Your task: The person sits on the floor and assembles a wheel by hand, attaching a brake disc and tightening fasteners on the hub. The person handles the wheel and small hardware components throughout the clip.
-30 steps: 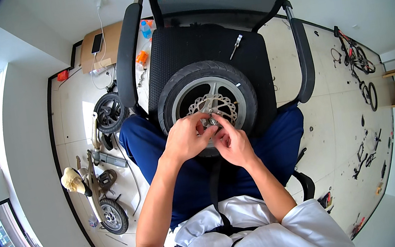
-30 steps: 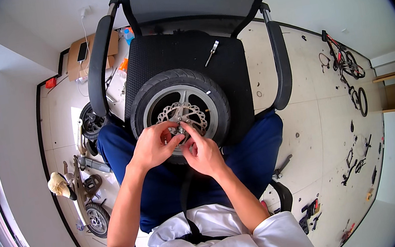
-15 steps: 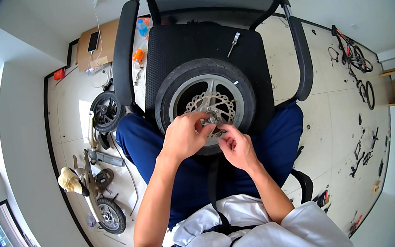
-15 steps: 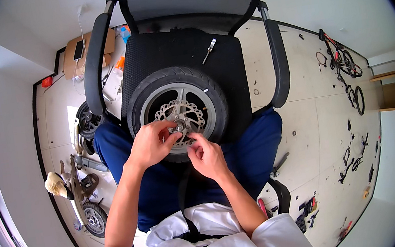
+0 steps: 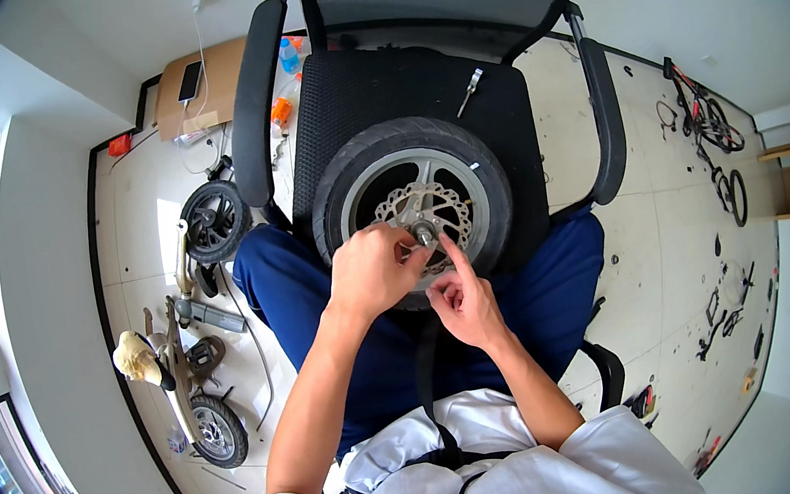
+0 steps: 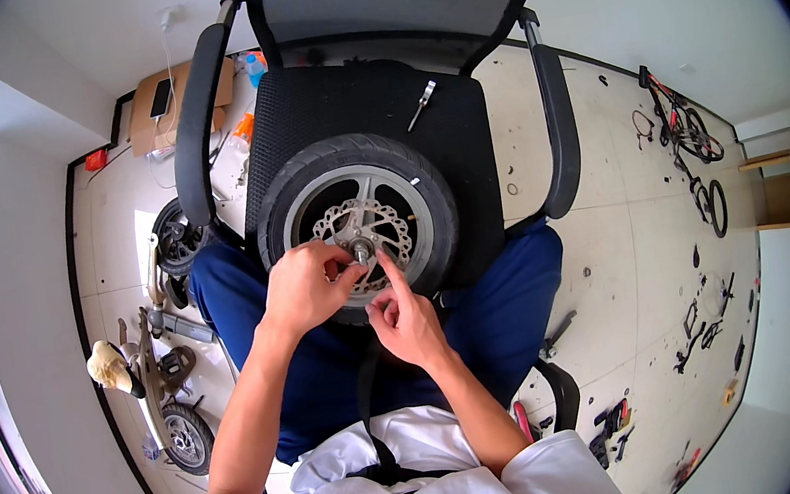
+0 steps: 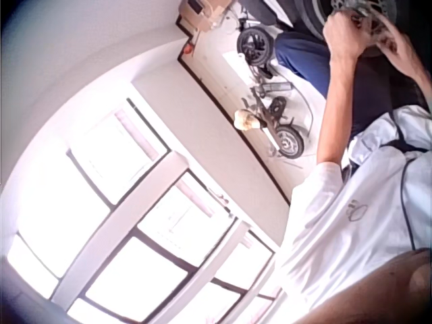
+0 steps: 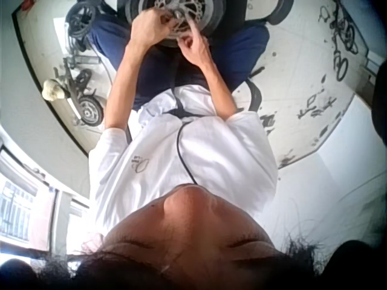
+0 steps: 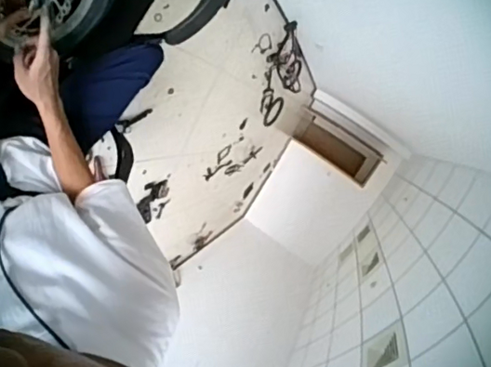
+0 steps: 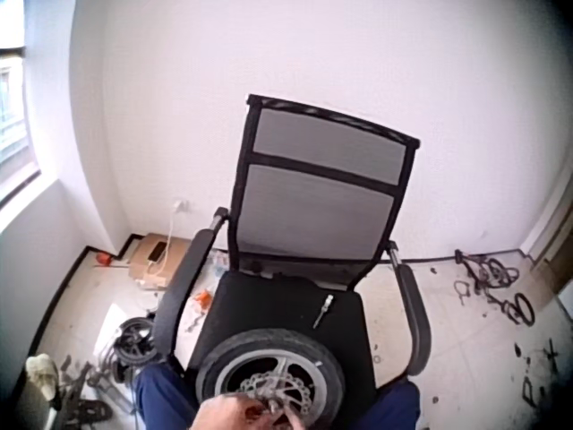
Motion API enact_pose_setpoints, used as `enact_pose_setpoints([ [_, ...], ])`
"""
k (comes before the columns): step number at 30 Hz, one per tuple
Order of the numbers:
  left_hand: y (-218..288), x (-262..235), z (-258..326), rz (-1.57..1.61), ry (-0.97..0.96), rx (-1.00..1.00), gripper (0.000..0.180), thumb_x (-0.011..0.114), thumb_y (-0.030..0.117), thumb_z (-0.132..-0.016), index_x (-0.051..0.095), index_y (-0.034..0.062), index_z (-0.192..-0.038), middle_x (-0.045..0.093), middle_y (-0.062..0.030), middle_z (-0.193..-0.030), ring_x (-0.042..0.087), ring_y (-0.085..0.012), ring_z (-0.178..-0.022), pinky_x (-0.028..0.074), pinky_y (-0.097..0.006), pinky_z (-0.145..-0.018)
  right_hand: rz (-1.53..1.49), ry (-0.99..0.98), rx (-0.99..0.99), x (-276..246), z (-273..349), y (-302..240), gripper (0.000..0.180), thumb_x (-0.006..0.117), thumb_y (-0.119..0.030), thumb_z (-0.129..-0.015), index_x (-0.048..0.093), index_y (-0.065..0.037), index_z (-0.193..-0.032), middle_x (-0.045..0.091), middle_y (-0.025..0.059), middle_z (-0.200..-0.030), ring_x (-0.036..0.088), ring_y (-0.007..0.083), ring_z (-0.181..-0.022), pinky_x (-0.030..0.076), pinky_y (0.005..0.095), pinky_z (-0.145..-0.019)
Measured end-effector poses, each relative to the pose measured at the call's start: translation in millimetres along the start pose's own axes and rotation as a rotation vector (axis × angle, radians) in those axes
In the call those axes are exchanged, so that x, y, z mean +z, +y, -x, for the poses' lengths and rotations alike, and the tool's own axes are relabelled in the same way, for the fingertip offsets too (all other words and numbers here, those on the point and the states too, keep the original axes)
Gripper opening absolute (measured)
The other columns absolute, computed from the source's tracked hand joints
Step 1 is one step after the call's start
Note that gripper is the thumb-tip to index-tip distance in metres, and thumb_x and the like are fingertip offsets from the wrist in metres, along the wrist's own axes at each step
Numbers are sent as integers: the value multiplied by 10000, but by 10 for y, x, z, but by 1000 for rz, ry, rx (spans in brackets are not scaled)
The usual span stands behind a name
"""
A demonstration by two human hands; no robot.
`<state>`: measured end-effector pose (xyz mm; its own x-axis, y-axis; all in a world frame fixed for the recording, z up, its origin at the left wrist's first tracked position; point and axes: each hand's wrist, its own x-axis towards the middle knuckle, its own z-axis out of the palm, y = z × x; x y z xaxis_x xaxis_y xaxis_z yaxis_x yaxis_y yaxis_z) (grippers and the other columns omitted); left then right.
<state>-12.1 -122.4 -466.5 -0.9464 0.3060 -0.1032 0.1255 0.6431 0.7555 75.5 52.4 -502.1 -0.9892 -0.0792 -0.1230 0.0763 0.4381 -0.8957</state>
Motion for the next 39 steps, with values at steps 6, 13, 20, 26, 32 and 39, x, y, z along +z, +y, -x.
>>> enact_pose_setpoints([
  [6,25,-89,-16,17,-4,-5,279,828,301,-748,781,60,-881,650,-87,-680,652,-271,-614,511,-378,-577,-40,1,-32,-40,-116,-72,735,673,-7,-865,364,-82,-1527,703,87,-779,607,177,-528,508,301,-564],
  [13,76,-143,-39,53,-50,-52,305,814,317,-764,780,45,-897,654,-105,-680,656,-289,-620,516,-392,-590,61,-18,-70,-101,-73,104,257,711,-57,-866,634,-16,-1107,679,80,-724,595,152,-523,478,275,-528],
  [20,22,-77,-40,90,-53,-6,306,814,284,-797,773,19,-943,658,-123,-702,636,-256,-592,499,-363,-571,-89,39,0,-106,-191,-138,452,707,-56,-861,610,-47,-1302,703,82,-776,601,134,-540,476,274,-531],
  [26,34,-81,-32,132,-56,-24,292,784,265,-790,783,35,-970,677,-131,-712,676,-305,-660,533,-396,-630,58,-8,-66,-149,-133,-20,315,703,-56,-862,686,-33,-1176,697,87,-762,602,142,-528,481,283,-529],
  [32,72,-87,-25,116,-64,-24,262,774,263,-800,792,52,-955,696,-129,-731,689,-310,-685,550,-401,-653,-44,37,-9,-90,-125,-16,380,695,-17,-862,650,-21,-1239,700,47,-765,566,74,-546,445,230,-518],
  [39,-12,25,23,24,-102,-18,244,770,286,-809,775,43,-807,703,-128,-736,694,-333,-687,554,-412,-643,-42,57,-7,-109,-137,11,366,690,-35,-868,643,-30,-1231,704,64,-752,591,103,-522,467,257,-525],
])
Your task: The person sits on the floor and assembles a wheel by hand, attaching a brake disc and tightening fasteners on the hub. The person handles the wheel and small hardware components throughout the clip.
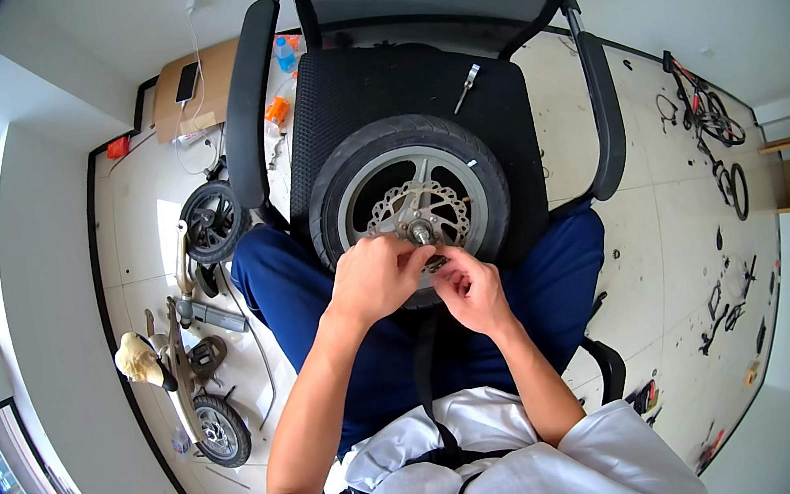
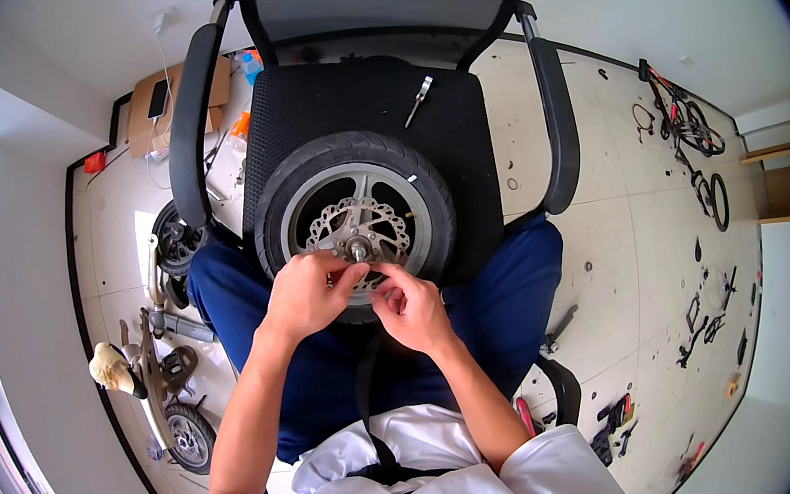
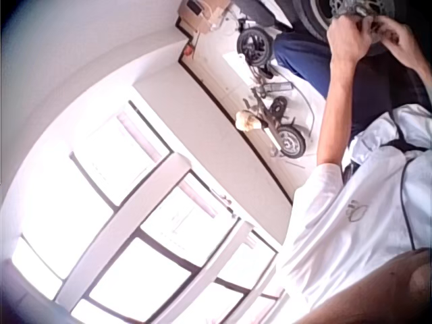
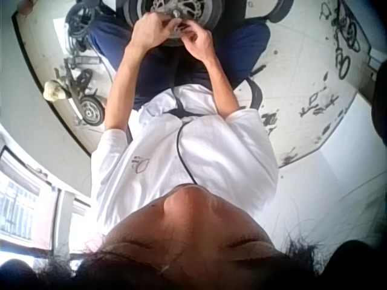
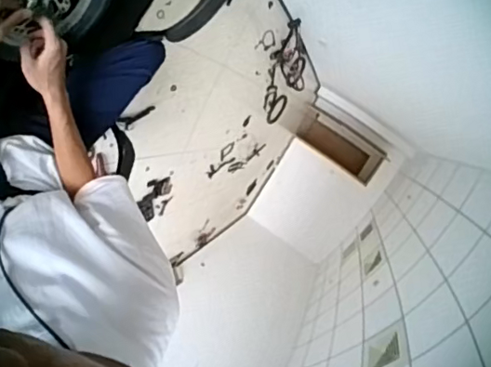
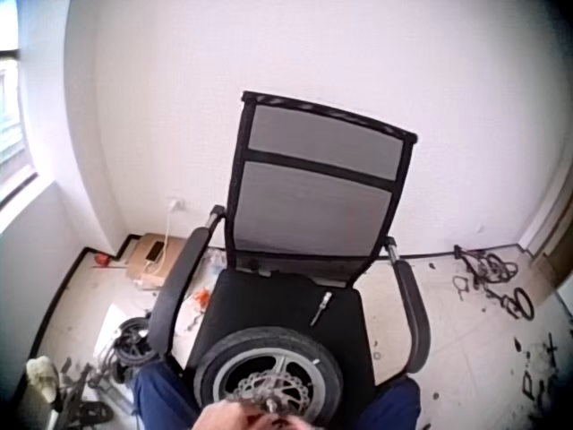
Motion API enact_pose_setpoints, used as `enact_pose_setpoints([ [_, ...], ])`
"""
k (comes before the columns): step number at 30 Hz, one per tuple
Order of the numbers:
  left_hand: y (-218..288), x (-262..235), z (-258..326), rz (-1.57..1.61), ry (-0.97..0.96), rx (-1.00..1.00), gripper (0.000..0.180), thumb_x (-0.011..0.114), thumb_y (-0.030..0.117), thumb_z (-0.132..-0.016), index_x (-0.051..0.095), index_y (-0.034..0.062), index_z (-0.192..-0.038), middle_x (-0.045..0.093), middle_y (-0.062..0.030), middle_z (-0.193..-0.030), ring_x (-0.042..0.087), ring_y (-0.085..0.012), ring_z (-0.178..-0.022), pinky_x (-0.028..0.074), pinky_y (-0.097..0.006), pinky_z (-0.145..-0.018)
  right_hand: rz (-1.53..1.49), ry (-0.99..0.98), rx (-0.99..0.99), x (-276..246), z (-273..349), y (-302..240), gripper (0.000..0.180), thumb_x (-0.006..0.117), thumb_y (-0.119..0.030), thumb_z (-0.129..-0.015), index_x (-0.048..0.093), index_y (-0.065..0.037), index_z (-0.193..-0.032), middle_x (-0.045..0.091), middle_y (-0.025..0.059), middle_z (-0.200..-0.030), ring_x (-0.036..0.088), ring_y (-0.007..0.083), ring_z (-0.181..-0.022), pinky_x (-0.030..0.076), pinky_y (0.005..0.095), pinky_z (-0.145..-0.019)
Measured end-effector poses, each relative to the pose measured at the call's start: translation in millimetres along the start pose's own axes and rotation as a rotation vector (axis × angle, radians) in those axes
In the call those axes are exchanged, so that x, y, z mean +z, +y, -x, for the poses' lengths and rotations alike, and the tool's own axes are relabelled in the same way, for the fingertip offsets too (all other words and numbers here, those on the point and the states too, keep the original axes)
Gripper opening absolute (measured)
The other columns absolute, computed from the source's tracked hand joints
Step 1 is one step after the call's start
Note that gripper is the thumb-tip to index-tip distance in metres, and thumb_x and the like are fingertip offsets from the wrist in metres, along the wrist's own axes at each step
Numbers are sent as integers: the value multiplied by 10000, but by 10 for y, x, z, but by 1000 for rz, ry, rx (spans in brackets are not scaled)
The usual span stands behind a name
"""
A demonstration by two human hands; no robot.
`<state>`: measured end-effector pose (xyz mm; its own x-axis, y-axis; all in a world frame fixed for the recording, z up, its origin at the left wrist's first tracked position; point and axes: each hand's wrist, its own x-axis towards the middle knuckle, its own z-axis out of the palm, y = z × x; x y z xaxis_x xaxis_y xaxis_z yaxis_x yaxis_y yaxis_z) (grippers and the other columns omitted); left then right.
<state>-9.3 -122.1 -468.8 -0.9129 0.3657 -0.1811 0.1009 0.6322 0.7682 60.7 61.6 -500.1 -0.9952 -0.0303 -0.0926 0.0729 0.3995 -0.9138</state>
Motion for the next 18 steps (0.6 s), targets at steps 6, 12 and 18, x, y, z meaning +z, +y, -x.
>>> enact_pose_setpoints([
  [6,169,-129,-12,29,68,-55,245,774,299,-816,778,59,-868,703,-117,-711,699,-309,-675,555,-397,-639,-12,2,18,-29,22,56,360,689,-33,-867,645,-24,-1224,707,61,-754,587,96,-524,460,249,-526],
  [12,-12,24,10,-127,103,-30,290,820,325,-791,750,64,-893,588,-85,-565,583,-249,-491,463,-360,-512,-5,-15,12,-6,24,13,345,685,-36,-871,644,-18,-1213,704,61,-749,587,103,-523,460,252,-527],
  [18,117,-61,-15,17,139,9,335,801,336,-807,690,44,-685,624,-109,-577,633,-299,-539,496,-393,-525,-8,4,4,-25,6,28,326,687,-27,-868,649,-16,-1192,699,57,-740,582,98,-523,460,252,-524],
])
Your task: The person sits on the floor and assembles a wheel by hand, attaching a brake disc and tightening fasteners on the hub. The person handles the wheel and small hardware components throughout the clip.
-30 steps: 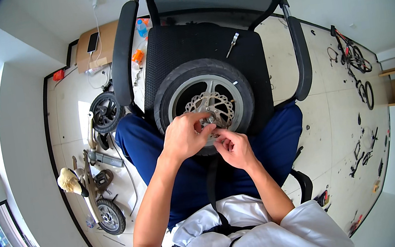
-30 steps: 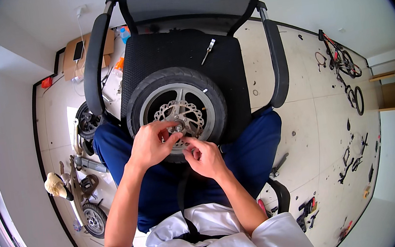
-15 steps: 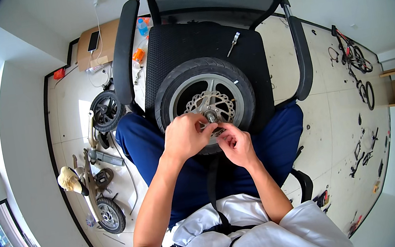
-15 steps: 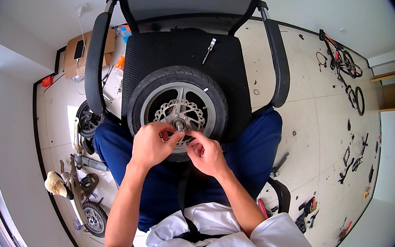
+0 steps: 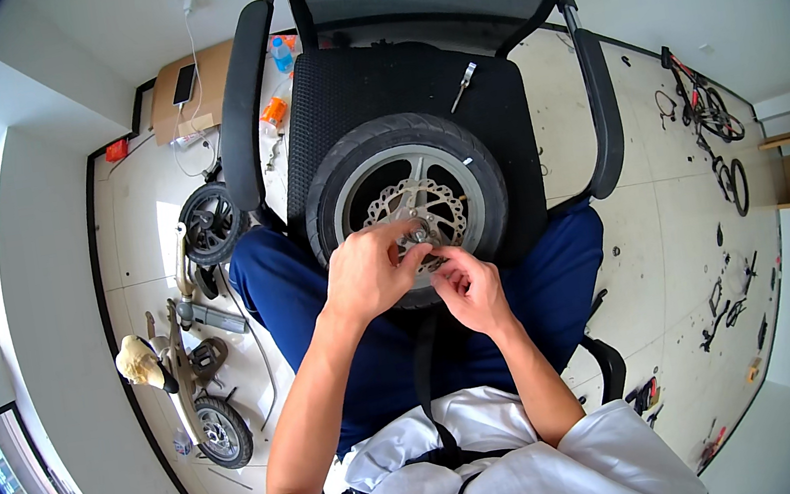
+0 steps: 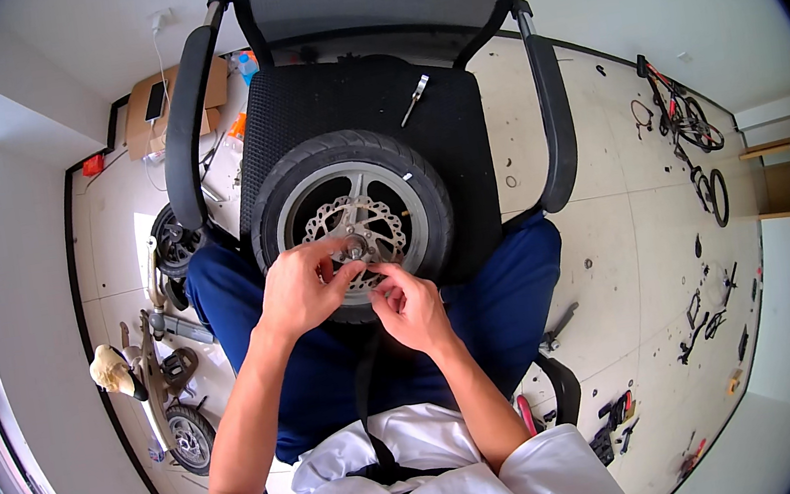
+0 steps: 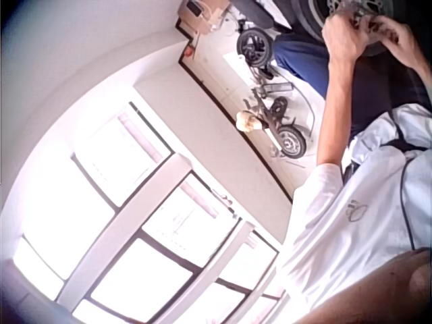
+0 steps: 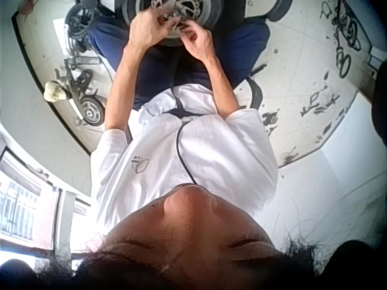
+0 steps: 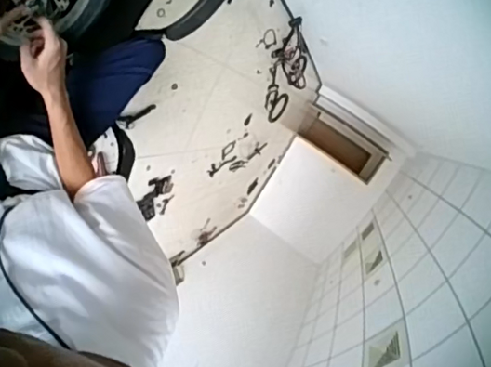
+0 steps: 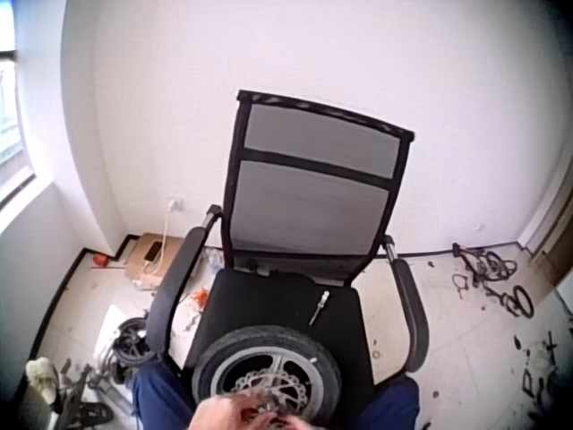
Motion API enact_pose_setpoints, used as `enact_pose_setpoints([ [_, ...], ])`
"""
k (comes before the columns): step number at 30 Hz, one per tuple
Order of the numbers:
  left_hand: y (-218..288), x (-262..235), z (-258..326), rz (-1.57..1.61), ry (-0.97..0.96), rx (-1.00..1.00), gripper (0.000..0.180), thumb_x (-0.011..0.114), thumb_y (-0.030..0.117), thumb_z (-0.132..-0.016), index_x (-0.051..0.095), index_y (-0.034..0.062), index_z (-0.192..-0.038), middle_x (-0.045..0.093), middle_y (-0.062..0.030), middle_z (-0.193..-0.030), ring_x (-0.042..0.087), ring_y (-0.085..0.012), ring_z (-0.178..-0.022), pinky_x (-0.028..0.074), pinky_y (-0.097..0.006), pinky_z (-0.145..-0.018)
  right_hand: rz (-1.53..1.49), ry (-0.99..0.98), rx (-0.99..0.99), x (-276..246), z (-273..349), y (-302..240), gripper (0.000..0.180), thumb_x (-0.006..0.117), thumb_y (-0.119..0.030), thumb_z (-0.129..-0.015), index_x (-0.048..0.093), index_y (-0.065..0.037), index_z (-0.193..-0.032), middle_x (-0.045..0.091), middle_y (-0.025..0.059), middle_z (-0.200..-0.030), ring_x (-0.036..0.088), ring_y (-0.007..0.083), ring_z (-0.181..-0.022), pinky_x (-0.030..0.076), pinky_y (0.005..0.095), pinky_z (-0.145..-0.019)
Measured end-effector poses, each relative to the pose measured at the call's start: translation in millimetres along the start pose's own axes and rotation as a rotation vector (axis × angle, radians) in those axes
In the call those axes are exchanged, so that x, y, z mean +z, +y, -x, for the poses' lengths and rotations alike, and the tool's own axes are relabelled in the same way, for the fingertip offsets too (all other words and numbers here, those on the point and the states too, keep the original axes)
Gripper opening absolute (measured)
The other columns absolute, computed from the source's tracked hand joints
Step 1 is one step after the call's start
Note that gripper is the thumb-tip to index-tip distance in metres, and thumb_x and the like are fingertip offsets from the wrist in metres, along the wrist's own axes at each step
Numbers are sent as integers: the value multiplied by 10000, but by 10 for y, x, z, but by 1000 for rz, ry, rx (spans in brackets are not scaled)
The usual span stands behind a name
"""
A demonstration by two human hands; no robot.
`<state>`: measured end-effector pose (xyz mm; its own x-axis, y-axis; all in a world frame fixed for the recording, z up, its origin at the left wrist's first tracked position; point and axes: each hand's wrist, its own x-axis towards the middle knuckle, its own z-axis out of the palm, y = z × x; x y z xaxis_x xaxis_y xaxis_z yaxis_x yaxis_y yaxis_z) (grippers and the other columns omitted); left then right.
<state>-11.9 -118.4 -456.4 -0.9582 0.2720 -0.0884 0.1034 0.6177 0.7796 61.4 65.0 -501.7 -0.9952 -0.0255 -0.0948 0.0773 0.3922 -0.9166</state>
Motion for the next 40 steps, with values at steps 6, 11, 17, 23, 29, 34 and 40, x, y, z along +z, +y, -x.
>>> enact_pose_setpoints([
  [6,-132,118,46,-112,6,34,297,812,304,-815,674,42,-843,579,-90,-554,578,-258,-476,455,-377,-494,-11,10,21,10,12,41,325,688,-11,-865,648,-11,-1187,698,52,-735,567,81,-524,453,244,-518],
  [11,-2,41,1,108,65,46,302,818,308,-809,674,43,-813,568,-107,-550,572,-278,-475,459,-381,-496,-29,17,16,-6,-10,-18,321,687,-16,-867,647,-7,-1186,699,51,-735,563,77,-523,450,241,-520],
  [17,-23,-12,-30,-120,-120,-26,293,828,300,-774,693,54,-858,683,-117,-702,675,-291,-612,528,-398,-579,-27,26,8,12,-31,4,314,689,-24,-872,649,-11,-1183,698,49,-730,563,73,-521,446,238,-518],
  [23,-55,26,-13,-26,37,40,358,865,305,-741,642,32,-676,561,-92,-538,557,-271,-478,451,-371,-492,-18,12,21,3,-29,-17,305,690,-24,-872,649,-13,-1174,699,53,-732,566,76,-517,443,239,-514],
  [29,-35,11,-43,58,43,175,417,813,339,-793,634,15,-601,484,-101,-471,529,-268,-435,426,-373,-458,-9,24,-19,-2,-42,-7,317,688,-11,-870,643,-15,-1184,695,56,-735,557,82,-514,443,242,-512],
  [34,-107,-177,-58,96,-1,66,505,744,283,-830,493,-14,-509,426,-120,-482,402,-265,-425,319,-400,-451,-17,10,10,-10,-41,-27,321,692,-6,-868,642,-14,-1185,692,59,-735,554,83,-515,444,245,-513],
  [40,-80,-172,-48,164,-97,162,373,734,246,-785,685,47,-1097,562,-97,-584,552,-252,-534,444,-375,-549,-21,8,21,4,-28,-13,321,693,-5,-869,644,-18,-1187,696,58,-737,553,84,-514,444,245,-514],
])
